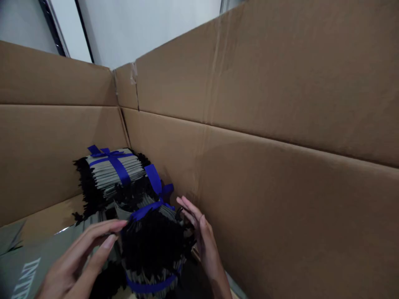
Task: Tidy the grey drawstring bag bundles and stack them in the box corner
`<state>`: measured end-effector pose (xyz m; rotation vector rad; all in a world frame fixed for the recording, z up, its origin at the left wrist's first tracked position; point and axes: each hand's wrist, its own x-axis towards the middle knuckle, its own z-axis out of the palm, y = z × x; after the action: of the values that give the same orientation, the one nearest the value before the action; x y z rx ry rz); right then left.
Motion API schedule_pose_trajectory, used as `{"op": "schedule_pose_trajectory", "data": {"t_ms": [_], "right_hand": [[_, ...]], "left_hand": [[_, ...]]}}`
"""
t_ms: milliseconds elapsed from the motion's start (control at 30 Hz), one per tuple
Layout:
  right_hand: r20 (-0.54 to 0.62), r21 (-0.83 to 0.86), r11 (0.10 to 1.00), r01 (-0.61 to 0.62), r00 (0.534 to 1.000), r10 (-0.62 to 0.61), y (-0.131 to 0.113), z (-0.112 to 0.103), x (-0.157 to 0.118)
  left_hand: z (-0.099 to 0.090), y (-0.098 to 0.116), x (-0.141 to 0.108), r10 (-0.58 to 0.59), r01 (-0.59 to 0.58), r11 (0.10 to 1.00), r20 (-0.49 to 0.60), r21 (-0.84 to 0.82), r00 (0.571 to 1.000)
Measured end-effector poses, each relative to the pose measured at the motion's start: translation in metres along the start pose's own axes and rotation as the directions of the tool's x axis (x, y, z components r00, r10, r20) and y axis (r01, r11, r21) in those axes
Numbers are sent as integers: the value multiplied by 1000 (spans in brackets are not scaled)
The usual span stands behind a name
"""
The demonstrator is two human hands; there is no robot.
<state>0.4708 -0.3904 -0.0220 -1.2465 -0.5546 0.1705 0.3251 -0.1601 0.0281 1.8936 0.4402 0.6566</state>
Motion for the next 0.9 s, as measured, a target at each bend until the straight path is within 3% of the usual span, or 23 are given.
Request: {"op": "schedule_pose_trajectory", "data": {"t_ms": [100, 200, 267, 333, 500, 633, 700, 833, 900], "right_hand": [[-15, -243, 955, 173, 983, -182, -29, 3, -23], [87, -443, 836, 323, 944, -318, -50, 14, -39], [182, -516, 773, 369, 929, -321, -56, 21, -43], [229, -557, 746, 365, 931, -285, -57, 25, -44], [104, -558, 799, 226, 974, -203, -56, 23, -44], [154, -535, 822, 194, 979, -131, -57, 15, -41], [148, -519, 837, 176, 982, -115, -57, 12, -38], [163, -479, 853, 205, 976, -142, -56, 8, -34], [177, -461, 860, 220, 972, -154, -55, 5, -32]], "left_hand": [[-4, 20, 16, 125, -139, 987, 156, 81, 980], [-1, 34, 27, 106, -118, 991, 195, 55, 975], [0, 39, 31, 86, -98, 994, 202, 48, 976], [1, 39, 33, 92, -109, 992, 226, 63, 970], [-3, 20, 35, 194, -227, 970, 275, 90, 942], [-7, 1, 29, 321, -375, 915, 291, 149, 901], [-8, -6, 24, 373, -441, 883, 326, 164, 868], [-9, -11, 21, 458, -649, 725, 540, 233, 706], [-11, -8, 23, 516, -718, 652, 552, 242, 655]]}}
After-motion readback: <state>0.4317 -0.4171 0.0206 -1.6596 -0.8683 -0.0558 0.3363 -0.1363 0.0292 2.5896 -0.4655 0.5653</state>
